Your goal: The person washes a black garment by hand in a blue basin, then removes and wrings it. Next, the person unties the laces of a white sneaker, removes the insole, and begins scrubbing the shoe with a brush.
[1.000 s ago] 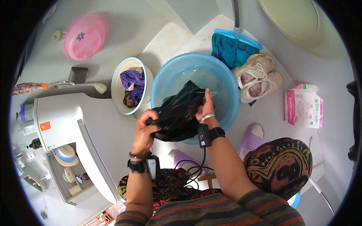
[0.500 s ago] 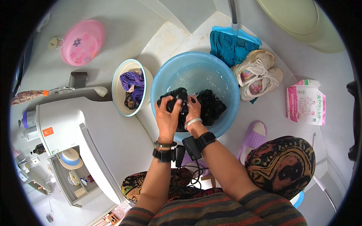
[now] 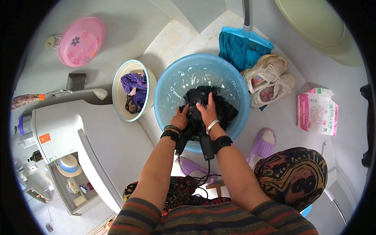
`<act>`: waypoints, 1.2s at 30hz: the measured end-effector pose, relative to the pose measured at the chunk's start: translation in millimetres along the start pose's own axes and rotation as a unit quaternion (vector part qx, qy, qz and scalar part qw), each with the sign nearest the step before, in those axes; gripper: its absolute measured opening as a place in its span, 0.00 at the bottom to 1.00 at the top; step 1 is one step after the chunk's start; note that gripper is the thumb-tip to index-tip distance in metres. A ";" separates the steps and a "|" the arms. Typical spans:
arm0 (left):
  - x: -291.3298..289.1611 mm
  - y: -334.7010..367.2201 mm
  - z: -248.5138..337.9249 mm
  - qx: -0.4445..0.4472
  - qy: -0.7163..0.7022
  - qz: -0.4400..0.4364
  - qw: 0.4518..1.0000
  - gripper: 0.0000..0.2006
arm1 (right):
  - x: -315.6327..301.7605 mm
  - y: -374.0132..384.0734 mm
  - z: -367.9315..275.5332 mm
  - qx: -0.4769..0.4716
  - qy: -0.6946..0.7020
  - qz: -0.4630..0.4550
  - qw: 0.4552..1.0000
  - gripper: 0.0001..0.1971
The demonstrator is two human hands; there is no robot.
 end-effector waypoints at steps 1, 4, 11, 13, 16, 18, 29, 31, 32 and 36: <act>-3.6 4.4 0.0 -0.004 -0.032 0.027 0.999 0.36 | 4.9 0.5 10.6 0.008 -0.074 0.001 0.997 0.45; -34.0 3.3 1.2 -0.028 -0.168 0.175 0.970 0.30 | 14.5 4.0 27.2 0.055 -0.071 -0.052 0.995 0.46; -117.8 -115.7 77.4 0.164 -0.492 0.189 0.834 0.12 | 15.5 -24.6 -7.7 0.202 0.406 -0.137 0.881 0.39; -143.1 -161.6 85.6 0.158 -0.458 0.187 0.855 0.10 | 20.7 -32.7 -1.3 0.291 0.428 -0.116 0.848 0.33; -163.1 -197.1 104.8 0.152 -0.456 0.181 0.858 0.12 | 52.4 -37.8 -13.6 0.289 0.448 -0.178 0.827 0.35; -166.6 -205.6 116.9 0.141 -0.435 0.191 0.868 0.13 | 71.7 -45.5 -16.1 0.266 0.426 -0.199 0.842 0.43; -155.2 -133.0 20.3 0.071 -0.321 0.420 0.846 0.17 | 60.1 -67.9 -50.2 0.136 0.156 0.007 0.978 0.21; -126.9 -114.5 -9.4 0.029 -0.479 0.379 0.791 0.21 | 66.3 -66.0 -50.1 0.141 0.245 -0.069 0.957 0.27; -105.8 -108.7 -20.9 -0.024 -0.574 0.341 0.744 0.23 | 67.5 -64.0 -42.9 0.177 0.298 -0.093 0.933 0.28; -78.7 -114.4 -5.7 -0.060 -0.740 0.227 0.630 0.22 | 46.6 -43.2 -34.9 0.152 0.326 -0.095 0.928 0.39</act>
Point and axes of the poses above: each hand's wrist, its own y-axis towards the middle knuckle, its own x-axis out of the palm, z = x × y, the point moved 10 cm from there along y, towards the middle knuckle, and after that the axes turned 14 degrees about x, right-handed, at the moved point
